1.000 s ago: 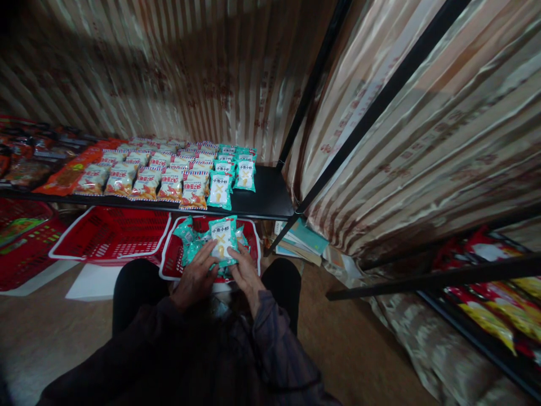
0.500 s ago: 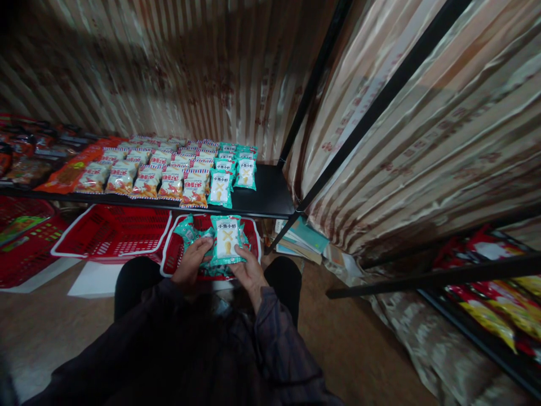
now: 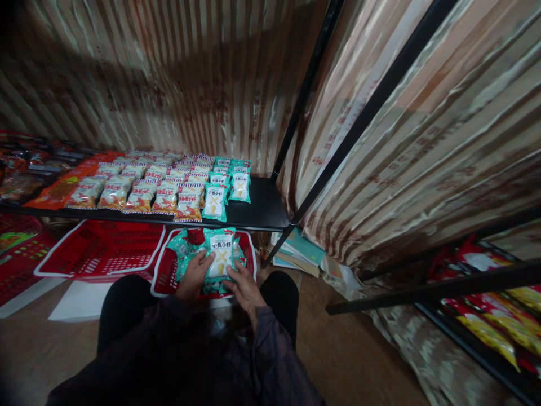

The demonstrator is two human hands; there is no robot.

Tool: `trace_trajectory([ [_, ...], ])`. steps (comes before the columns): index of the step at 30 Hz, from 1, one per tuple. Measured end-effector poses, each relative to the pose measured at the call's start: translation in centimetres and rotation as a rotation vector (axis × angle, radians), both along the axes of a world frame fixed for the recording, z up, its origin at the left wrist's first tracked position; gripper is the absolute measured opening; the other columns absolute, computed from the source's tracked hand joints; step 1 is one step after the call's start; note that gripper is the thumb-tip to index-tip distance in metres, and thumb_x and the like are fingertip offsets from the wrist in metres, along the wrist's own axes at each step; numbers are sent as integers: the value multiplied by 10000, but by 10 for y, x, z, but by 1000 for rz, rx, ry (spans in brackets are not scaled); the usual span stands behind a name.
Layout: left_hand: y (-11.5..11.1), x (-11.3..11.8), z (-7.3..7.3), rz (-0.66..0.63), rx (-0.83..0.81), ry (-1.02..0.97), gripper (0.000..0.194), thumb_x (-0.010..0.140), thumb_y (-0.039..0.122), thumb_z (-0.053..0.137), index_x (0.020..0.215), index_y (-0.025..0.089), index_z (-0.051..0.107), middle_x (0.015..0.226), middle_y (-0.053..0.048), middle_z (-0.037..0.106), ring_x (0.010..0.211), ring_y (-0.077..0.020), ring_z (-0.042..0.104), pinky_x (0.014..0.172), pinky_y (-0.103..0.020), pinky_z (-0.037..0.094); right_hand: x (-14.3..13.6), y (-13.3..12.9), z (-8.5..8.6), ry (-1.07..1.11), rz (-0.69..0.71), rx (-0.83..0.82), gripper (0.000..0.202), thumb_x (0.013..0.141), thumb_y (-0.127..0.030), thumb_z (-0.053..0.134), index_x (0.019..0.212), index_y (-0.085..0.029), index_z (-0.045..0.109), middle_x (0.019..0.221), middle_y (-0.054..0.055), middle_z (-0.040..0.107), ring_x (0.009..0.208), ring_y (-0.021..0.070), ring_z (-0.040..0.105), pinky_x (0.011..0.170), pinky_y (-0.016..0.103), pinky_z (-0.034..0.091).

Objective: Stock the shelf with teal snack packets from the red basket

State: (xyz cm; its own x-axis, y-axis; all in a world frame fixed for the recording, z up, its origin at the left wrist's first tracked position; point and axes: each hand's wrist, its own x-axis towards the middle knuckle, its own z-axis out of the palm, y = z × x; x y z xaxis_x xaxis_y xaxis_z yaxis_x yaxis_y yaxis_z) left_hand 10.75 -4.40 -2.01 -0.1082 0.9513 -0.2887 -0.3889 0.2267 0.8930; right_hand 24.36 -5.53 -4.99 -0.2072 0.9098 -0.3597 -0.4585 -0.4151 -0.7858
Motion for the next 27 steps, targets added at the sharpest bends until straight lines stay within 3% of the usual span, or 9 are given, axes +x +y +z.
trace_trajectory([
  [8,3,1,-14,-96,31,-1,517,588,496,756,934,143,605,799,-75,708,752,-235,675,660,-336,547,-1,8,4,14,-49,81,450,603,-406,802,976,-203,651,902,55,731,884,254,681,740,368,543],
  [13,3,4,-18,-95,9,-50,561,595,469,753,1026,163,567,881,-78,715,800,-250,681,671,-345,549,-1,14,-2,-24,-95,60,421,591,-391,817,931,-195,664,836,49,738,814,261,698,701,377,554],
  [20,12,13,-16,-109,21,-5,485,645,447,712,1023,176,576,1105,-109,670,989,-272,644,785,-366,535,3,22,-1,-60,-174,38,404,574,-392,827,888,-185,680,789,53,740,704,254,702,662,380,561],
  [27,33,23,-13,-126,138,84,474,711,467,649,1048,145,568,1120,-133,656,1032,-264,623,897,-388,493,11,39,7,-49,-223,100,401,585,-381,819,923,-197,707,831,55,743,761,251,699,676,362,557],
])
